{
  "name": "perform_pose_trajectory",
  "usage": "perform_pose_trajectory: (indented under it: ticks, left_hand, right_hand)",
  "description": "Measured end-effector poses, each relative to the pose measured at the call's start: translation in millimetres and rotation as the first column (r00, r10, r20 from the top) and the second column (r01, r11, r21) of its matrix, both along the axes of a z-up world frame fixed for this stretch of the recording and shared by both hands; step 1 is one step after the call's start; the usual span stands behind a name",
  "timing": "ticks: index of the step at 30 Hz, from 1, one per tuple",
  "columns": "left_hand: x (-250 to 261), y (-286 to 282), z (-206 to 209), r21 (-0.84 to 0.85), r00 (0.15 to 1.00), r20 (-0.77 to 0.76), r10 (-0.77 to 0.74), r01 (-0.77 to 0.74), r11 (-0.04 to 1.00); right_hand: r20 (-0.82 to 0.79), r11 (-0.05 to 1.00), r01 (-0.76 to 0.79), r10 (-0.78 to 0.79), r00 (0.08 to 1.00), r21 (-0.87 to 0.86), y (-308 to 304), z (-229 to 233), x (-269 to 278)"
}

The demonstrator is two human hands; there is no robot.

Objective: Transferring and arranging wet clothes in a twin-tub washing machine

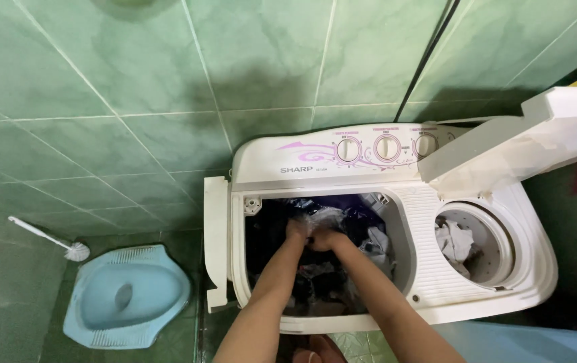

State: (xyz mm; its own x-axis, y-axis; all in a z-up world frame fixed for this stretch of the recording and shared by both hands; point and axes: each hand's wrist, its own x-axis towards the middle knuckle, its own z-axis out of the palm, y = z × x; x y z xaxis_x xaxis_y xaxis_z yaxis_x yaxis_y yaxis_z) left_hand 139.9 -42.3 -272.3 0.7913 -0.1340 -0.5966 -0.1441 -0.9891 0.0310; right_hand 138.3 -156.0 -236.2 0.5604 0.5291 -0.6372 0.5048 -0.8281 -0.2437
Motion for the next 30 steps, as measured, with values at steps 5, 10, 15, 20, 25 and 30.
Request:
perform_pose_trajectory:
  ticks: [5, 10, 15, 20, 25, 30]
  left_hand:
    - [-7, 4, 26, 0.057, 0.978, 0.116, -0.174, 0.168, 0.984]
    - [-16, 5, 111, 0.199, 0.892, 0.117, -0.437, 0.410, 0.890]
    - [-31, 6, 237, -0.223, 0.909, 0.306, -0.282, 0.357, 0.907]
    - [-52, 1, 336, -0.308, 0.905, 0.373, -0.205, 0.330, 0.893]
    - [-64, 17, 390, -0.581, 0.934, 0.357, -0.005, 0.226, 0.782]
    - [-86, 31, 395, -0.970, 0.933, -0.219, 0.284, -0.239, 0.036]
  right_hand:
    - [-0.013, 0.973, 0.053, -0.051, 0.999, 0.223, -19, 28, -4]
    - [-0.145, 0.832, 0.153, -0.088, 0.985, 0.534, -32, 125, -29]
    - [0.048, 0.597, 0.172, -0.335, 0.941, 0.783, -59, 147, -39]
    - [0.006, 0.450, 0.200, -0.416, 0.909, 0.871, -73, 157, -32]
    - [-0.100, 0.349, 0.380, -0.609, 0.787, 0.857, -74, 217, -31]
    - [-0.324, 0.034, 0.423, -0.586, 0.742, 0.906, -58, 304, -51]
